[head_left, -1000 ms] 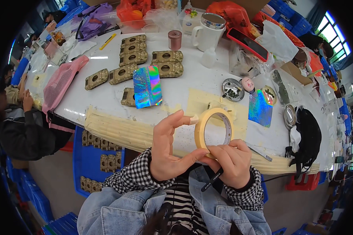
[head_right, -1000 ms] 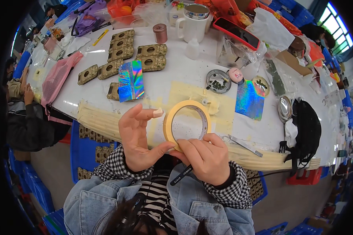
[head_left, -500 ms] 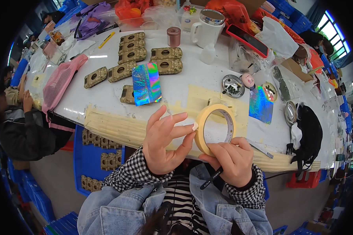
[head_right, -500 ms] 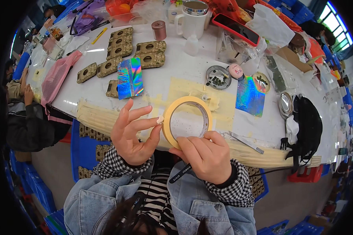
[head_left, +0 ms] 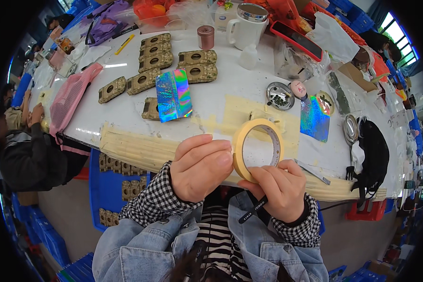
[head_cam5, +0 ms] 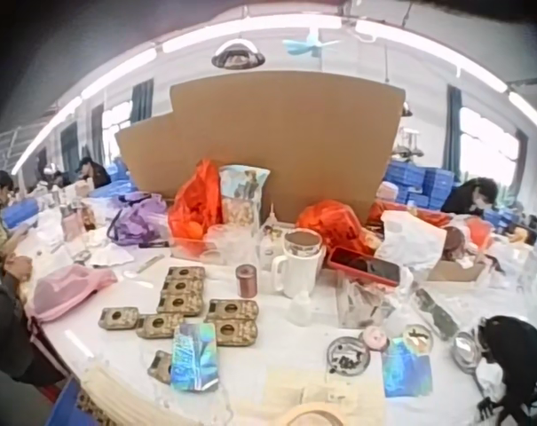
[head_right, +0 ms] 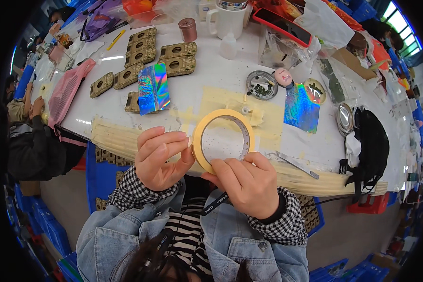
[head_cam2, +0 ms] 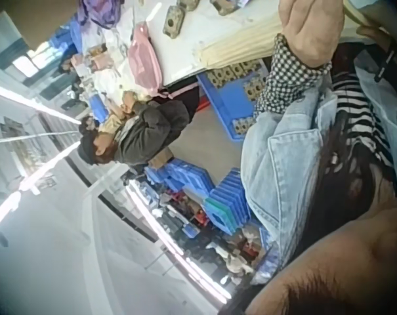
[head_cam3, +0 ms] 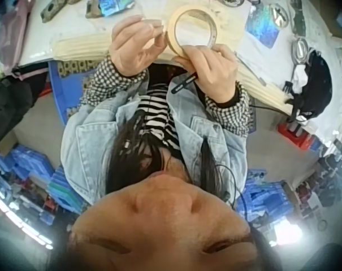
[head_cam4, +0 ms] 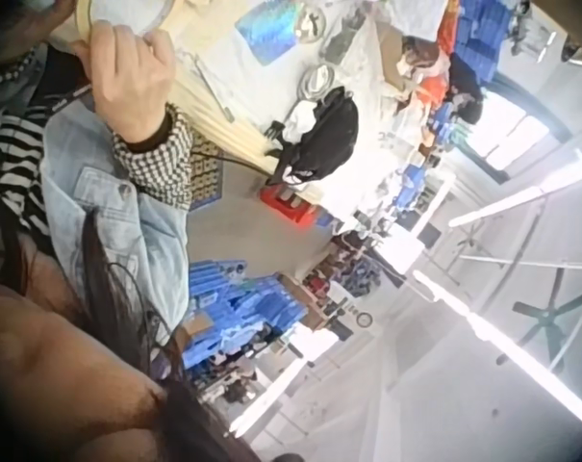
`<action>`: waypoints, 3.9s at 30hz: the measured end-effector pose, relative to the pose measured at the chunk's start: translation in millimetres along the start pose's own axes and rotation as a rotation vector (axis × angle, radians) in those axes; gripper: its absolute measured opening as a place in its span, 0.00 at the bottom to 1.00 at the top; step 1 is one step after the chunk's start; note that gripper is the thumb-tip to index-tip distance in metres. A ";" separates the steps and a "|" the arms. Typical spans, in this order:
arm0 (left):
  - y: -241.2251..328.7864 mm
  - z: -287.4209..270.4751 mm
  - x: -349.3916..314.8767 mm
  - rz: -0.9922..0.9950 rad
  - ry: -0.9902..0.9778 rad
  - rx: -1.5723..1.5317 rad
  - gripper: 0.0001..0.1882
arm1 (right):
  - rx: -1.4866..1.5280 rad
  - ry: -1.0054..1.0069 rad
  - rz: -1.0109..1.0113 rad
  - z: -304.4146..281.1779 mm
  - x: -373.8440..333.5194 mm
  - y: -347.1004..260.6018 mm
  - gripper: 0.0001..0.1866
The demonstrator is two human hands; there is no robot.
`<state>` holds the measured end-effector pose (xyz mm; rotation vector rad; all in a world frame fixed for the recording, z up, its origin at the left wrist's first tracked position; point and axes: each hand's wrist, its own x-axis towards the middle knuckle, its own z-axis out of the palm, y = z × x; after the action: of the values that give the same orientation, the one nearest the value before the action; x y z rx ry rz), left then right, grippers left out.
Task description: Marking and preparing small iridescent film sheets for assembly at a factory workbench.
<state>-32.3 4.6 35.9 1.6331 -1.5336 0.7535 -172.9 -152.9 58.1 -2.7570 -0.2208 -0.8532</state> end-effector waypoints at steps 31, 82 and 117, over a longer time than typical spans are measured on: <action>14.7 13.4 -9.3 -0.356 0.338 -0.732 0.38 | 0.324 0.028 0.172 -5.2 7.0 -13.0 0.16; 15.7 -2.8 -1.7 -1.094 0.137 -1.694 0.35 | 0.090 0.015 0.131 -12.8 21.5 -8.3 0.14; 14.7 3.4 -6.3 -0.323 -0.091 -1.594 0.55 | 0.154 0.183 0.243 -6.4 0.2 -29.0 0.12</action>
<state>-47.8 5.2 30.7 0.5881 -1.1986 -0.6716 -182.4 -126.9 68.8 -2.4807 0.0785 -0.9701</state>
